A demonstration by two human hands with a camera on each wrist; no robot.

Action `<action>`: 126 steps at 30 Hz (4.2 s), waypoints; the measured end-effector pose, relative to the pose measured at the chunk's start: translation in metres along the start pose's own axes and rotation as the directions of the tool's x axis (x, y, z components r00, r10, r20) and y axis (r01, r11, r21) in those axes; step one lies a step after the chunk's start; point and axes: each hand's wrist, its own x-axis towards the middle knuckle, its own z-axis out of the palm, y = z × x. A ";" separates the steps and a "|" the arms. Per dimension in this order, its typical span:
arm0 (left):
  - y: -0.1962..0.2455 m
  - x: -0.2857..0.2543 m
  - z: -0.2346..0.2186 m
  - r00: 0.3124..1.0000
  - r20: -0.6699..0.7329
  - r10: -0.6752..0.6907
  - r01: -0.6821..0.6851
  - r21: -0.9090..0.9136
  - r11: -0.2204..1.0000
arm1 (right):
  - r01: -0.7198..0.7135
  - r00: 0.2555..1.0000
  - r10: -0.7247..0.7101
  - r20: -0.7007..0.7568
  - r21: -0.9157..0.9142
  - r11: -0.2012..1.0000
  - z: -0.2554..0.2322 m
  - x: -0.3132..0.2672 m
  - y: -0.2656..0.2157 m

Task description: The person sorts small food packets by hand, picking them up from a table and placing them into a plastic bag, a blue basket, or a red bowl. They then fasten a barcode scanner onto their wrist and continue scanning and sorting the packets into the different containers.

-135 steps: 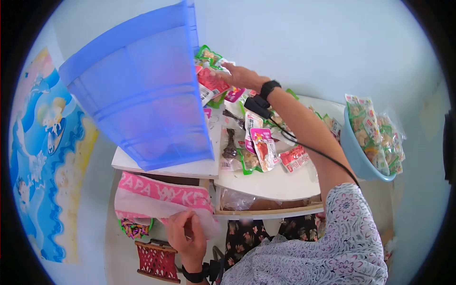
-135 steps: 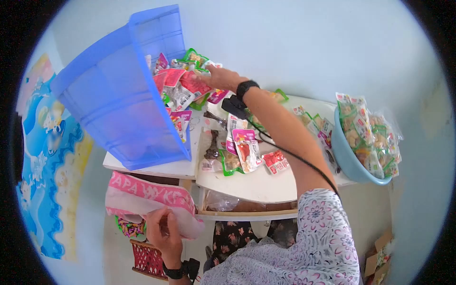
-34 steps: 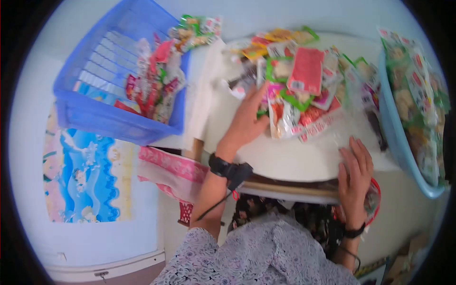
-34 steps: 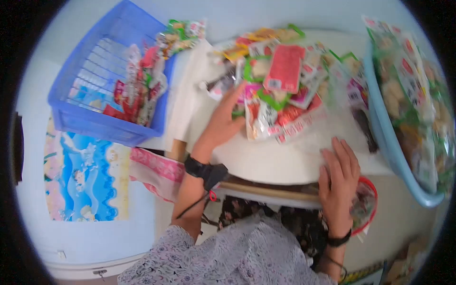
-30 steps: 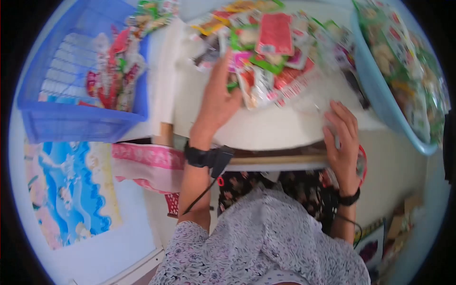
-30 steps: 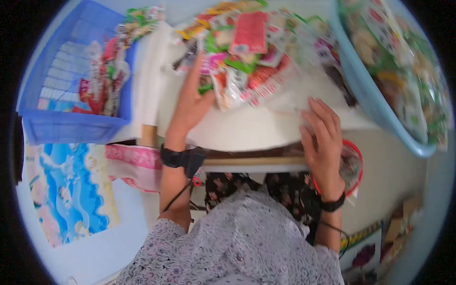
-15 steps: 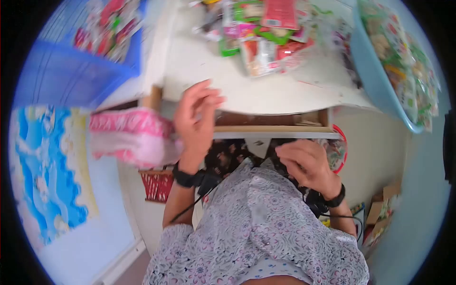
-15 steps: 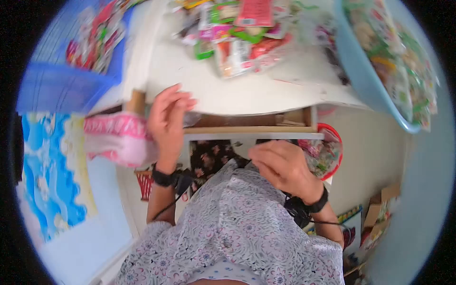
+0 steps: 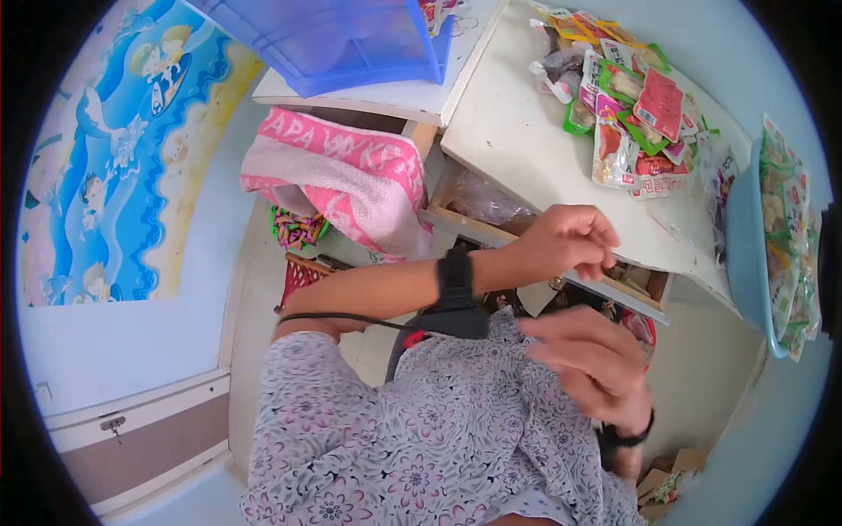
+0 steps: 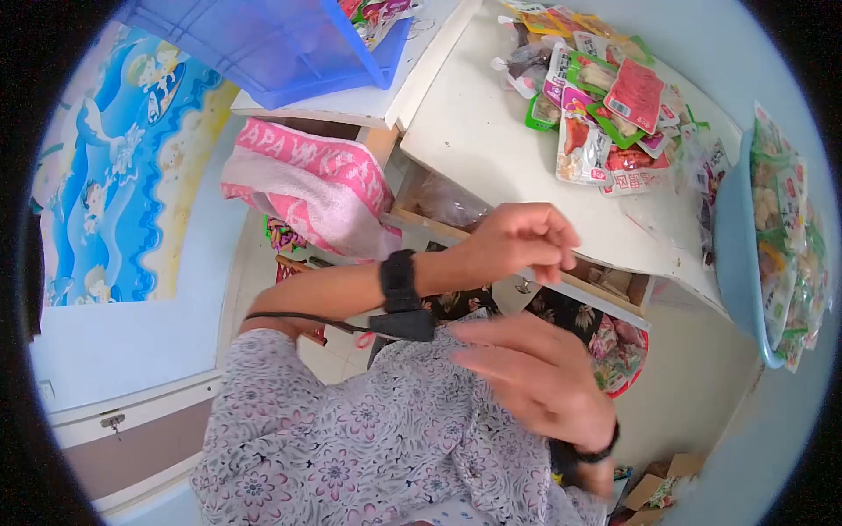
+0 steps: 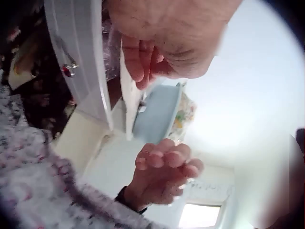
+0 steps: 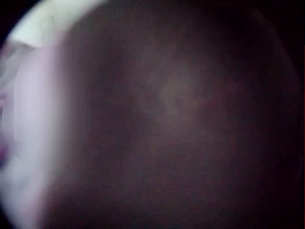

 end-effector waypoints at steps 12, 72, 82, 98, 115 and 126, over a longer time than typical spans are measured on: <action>-0.030 0.037 0.026 0.957 0.289 0.004 0.126 -0.428 0.895 | 0.361 0.852 -0.183 0.490 -0.296 0.884 0.134 0.082 0.019; -0.063 -0.010 0.239 0.563 0.823 -0.074 -0.608 0.473 0.637 | -0.419 0.894 0.165 0.417 0.645 0.640 0.031 -0.091 0.213; -0.087 -0.007 0.247 0.613 0.727 -0.309 -0.443 0.640 0.628 | -0.438 0.899 0.273 0.343 0.672 0.597 0.016 -0.109 0.219; 0.051 -0.044 0.285 -0.016 0.820 0.572 0.217 -0.556 0.803 | -0.608 0.774 0.544 0.324 0.621 0.495 0.033 -0.115 0.228; 0.041 -0.021 0.022 0.338 0.867 0.365 -0.190 -0.317 0.929 | -0.625 0.696 0.706 0.130 0.594 0.507 0.012 -0.113 0.184; -0.046 -0.046 0.016 0.664 0.714 -0.223 0.523 -0.231 0.821 | -0.474 0.880 0.434 0.195 0.434 0.766 -0.059 -0.086 0.032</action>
